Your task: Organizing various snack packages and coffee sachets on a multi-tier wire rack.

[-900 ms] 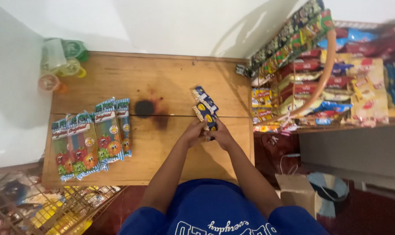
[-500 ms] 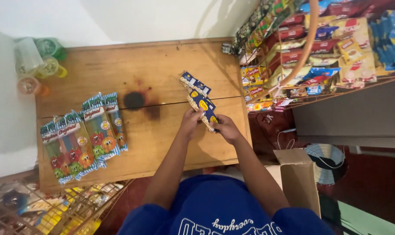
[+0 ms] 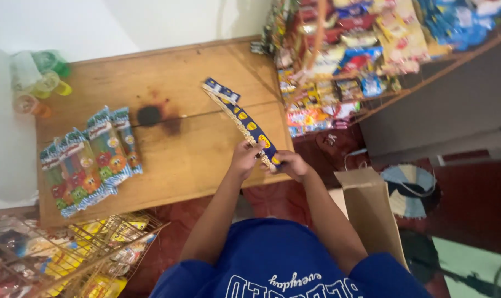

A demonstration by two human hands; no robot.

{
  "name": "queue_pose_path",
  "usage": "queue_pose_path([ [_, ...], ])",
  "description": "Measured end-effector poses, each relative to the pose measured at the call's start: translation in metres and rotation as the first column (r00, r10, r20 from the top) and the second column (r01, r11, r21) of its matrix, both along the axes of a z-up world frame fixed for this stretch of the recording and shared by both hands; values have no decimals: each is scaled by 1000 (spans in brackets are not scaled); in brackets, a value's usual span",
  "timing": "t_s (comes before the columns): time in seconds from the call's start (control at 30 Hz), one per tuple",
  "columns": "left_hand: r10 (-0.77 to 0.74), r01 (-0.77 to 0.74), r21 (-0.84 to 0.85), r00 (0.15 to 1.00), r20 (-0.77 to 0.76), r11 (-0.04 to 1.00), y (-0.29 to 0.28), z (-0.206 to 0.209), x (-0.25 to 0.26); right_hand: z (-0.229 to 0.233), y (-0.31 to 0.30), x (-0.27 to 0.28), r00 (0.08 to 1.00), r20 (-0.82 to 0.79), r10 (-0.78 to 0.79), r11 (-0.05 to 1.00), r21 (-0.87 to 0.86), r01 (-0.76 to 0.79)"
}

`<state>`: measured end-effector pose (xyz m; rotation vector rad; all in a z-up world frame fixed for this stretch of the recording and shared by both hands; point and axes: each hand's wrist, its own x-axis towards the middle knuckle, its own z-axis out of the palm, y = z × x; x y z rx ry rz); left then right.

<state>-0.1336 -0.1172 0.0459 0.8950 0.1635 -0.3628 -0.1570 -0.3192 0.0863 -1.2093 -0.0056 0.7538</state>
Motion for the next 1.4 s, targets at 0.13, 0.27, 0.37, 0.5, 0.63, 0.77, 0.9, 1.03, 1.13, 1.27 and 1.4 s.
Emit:
queue_pose_path([
  [0.13, -144, 195, 148, 942, -303, 970, -19, 85, -53, 25, -26, -39, 967, -247, 61, 964, 265, 7],
  [0.27, -261, 261, 109, 965, -18, 959, -26, 60, -96, 34, -31, -67, 900, -422, 109, 969, 248, -1],
  [0.37, -421, 395, 207, 902, 98, 895, -33, 36, -125, 19, -32, -84, 933, -359, 2, 978, 196, 73],
  [0.5, -566, 522, 303, 821, 72, 797, -40, 8, -160, 26, -32, -95, 989, -122, -78, 951, 289, 111],
  [0.63, -568, 565, -59, 819, -85, 823, -37, 10, -177, 38, -45, -113, 996, -74, -58, 957, 280, 77],
  [0.77, -357, 307, -674, 932, 69, 672, -35, 28, -162, 39, -55, -129, 997, -60, 38, 950, 312, -18],
  [0.9, -227, 190, -356, 972, -65, 915, -45, 60, -144, 43, -64, -146, 913, 148, 381, 898, 174, -403],
  [1.03, -318, 320, -102, 947, 35, 942, -59, 77, -149, 48, -60, -161, 917, -270, 292, 912, 366, -183],
  [1.13, -449, 449, -41, 893, 10, 892, -68, 82, -166, 8, -66, -158, 900, -420, 115, 789, 590, 174],
  [1.27, -577, 564, 125, 806, 133, 816, -72, 62, -183, 23, -63, -143, 963, -173, 205, 582, 813, 22],
  [1.4, -596, 548, 260, 786, 164, 795, -61, 50, -193, 64, -50, -133, 990, 14, -141, 964, 228, 135],
])
